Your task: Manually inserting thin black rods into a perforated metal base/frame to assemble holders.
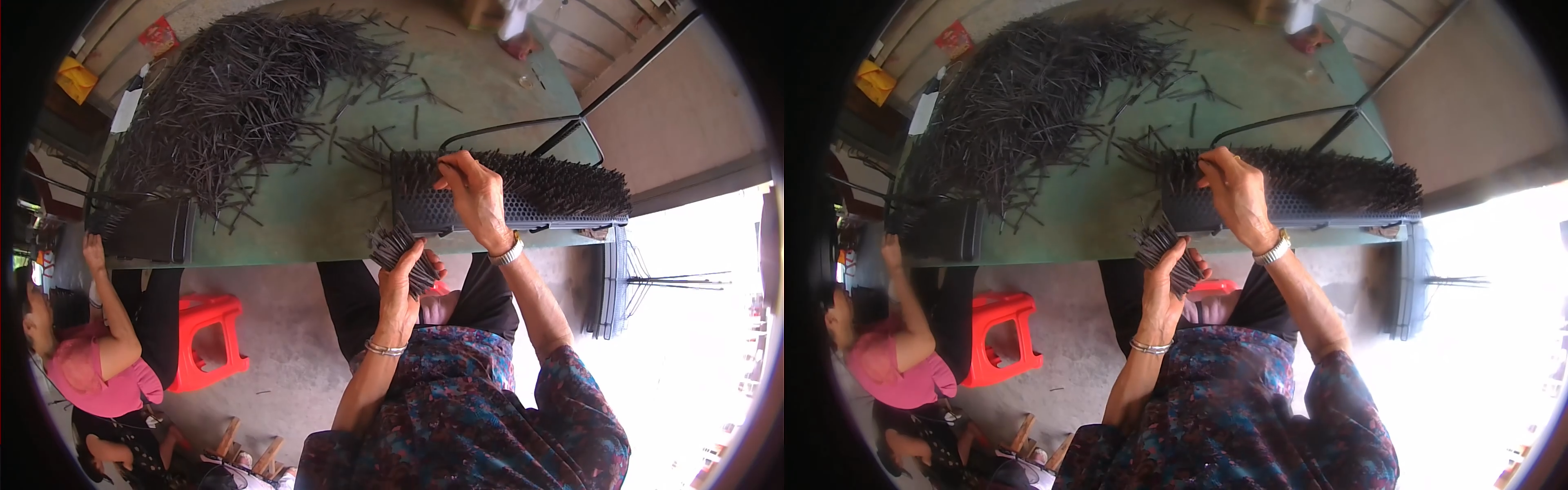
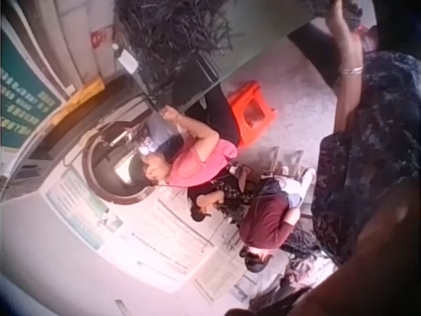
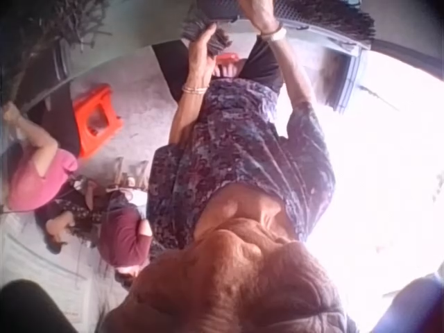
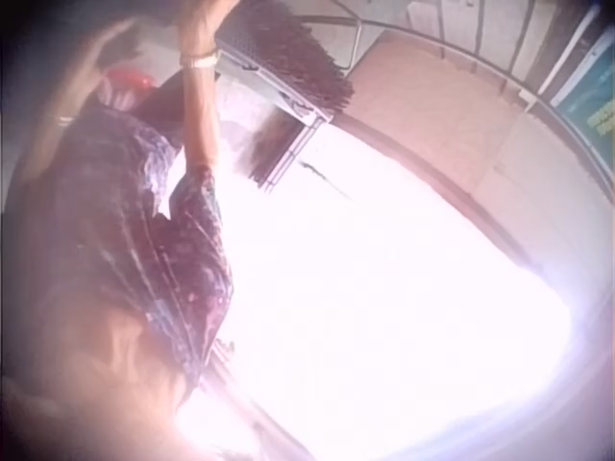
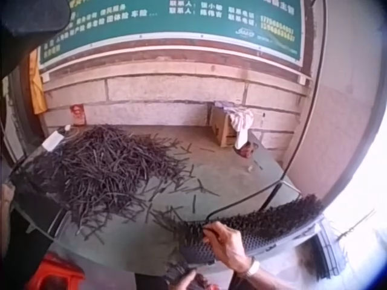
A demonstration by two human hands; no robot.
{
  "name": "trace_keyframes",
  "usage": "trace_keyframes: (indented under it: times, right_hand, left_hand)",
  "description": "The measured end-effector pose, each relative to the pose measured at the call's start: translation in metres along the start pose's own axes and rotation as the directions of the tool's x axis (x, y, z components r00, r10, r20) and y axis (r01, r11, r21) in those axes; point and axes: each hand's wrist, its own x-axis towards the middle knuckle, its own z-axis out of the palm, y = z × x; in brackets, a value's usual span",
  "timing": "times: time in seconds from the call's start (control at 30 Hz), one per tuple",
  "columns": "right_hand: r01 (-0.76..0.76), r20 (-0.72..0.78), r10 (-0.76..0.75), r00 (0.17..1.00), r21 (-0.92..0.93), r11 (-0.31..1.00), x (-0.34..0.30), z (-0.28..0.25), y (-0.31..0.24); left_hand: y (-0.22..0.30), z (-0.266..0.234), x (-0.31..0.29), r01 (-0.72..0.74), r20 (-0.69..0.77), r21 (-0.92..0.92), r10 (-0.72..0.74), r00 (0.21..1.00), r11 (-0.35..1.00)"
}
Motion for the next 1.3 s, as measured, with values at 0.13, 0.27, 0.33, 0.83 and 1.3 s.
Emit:
trace_keyframes:
  times: [0.13, 0.27, 0.33, 0.83, 1.3]
  right_hand:
    - [0.001, -0.017, -0.002, 1.0, -0.014, 1.0, -0.002, 0.001, 0.006]
    - [-0.031, 0.008, 0.03, 1.0, 0.03, 0.999, -0.006, 0.002, 0.008]
    - [-0.037, 0.03, 0.037, 0.999, 0.018, 0.999, -0.006, 0.003, 0.011]
    - [0.285, 0.104, -0.266, 0.958, -0.325, 0.902, -0.001, 0.012, 0.017]
    - [0.334, -0.01, -0.397, 0.918, -0.52, 0.786, -0.009, 0.003, 0.005]
  left_hand:
    - [0.001, 0.003, -0.003, 0.002, -0.013, 0.03, -0.002, 1.0, 1.0]
    - [0.0, 0.005, -0.005, -0.019, 0.026, 0.022, 0.018, 0.999, 1.0]
    - [-0.001, 0.007, -0.005, -0.016, 0.017, 0.018, 0.016, 1.0, 1.0]
    - [-0.006, 0.017, -0.006, -0.029, -0.032, 0.027, 0.029, 0.999, 0.999]
    - [-0.003, 0.026, -0.013, -0.021, -0.07, 0.077, 0.026, 0.997, 0.997]
